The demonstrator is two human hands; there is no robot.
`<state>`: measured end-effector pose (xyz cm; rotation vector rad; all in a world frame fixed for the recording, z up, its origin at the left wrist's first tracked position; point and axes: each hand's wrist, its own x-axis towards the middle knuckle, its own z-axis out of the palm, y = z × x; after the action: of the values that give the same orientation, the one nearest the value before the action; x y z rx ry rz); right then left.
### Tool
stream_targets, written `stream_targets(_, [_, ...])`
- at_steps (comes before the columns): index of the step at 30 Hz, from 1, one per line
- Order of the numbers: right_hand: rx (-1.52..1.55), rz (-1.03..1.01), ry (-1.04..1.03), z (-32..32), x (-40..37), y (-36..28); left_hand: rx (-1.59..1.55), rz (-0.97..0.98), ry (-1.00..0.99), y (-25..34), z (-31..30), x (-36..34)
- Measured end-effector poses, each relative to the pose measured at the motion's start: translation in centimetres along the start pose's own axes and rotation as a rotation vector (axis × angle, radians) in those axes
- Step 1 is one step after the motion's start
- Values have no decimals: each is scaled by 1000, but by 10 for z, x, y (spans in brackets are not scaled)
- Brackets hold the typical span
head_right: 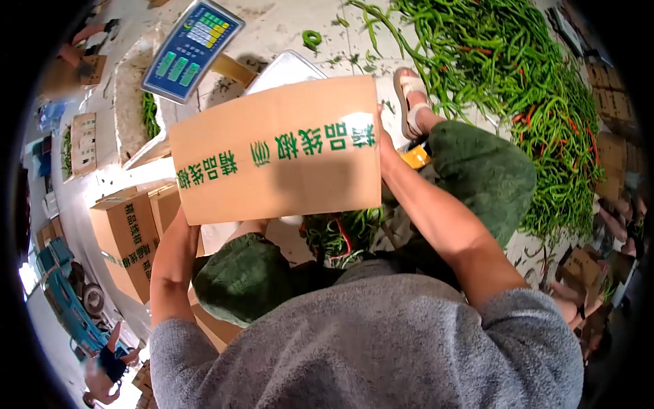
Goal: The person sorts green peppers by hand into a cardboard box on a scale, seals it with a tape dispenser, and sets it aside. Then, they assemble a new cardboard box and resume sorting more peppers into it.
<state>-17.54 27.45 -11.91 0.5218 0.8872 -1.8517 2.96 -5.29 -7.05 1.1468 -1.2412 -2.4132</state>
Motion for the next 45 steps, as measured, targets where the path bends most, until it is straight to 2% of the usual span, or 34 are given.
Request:
stream_targets(4, [-50, -4, 130, 2, 18, -2, 32, 0, 24, 3, 6, -2])
stream_targets(8, [-94, 163, -18, 15, -2, -23, 91, 8, 32, 16, 13, -16])
stream_targets(10, [-211, 134, 69, 33, -30, -39, 111, 12, 37, 26, 16, -29])
stream_targets(13, [-232, 36, -72, 41, -35, -54, 147, 37, 55, 43, 20, -62])
stream_targets(17, [-216, -67, -208, 93, -90, -95, 175, 58, 73, 64, 29, -115])
stream_targets(20, [-304, -245, -194, 123, -133, -118, 173, 70, 85, 70, 38, -154])
stream_targets(21, [-339, -376, -320, 128, -149, -125, 172, 76, 90, 70, 42, -165])
stream_targets(24, [-272, -477, -565, 142, -200, -141, 163, 92, 86, 66, 55, -190])
stream_targets(29, [-250, -578, -531, 140, -247, -154, 147, 118, 70, 62, 72, -211])
stream_targets(32, [-226, -547, -628, 134, -244, -154, 138, 135, 44, 64, 77, -220])
stream_targets(35, [-247, -599, -711, 133, -245, -154, 134, 153, 12, 70, 85, -223])
stream_targets(38, [-211, -597, -484, 132, -245, -154, 136, 155, -31, 78, 99, -221])
stream_targets(44, [-181, -590, -436, 121, -245, -145, 162, 164, -173, 110, 125, -223])
stream_targets(45, [-164, -571, -489, 113, -235, -141, 171, 162, -201, 115, 129, -222])
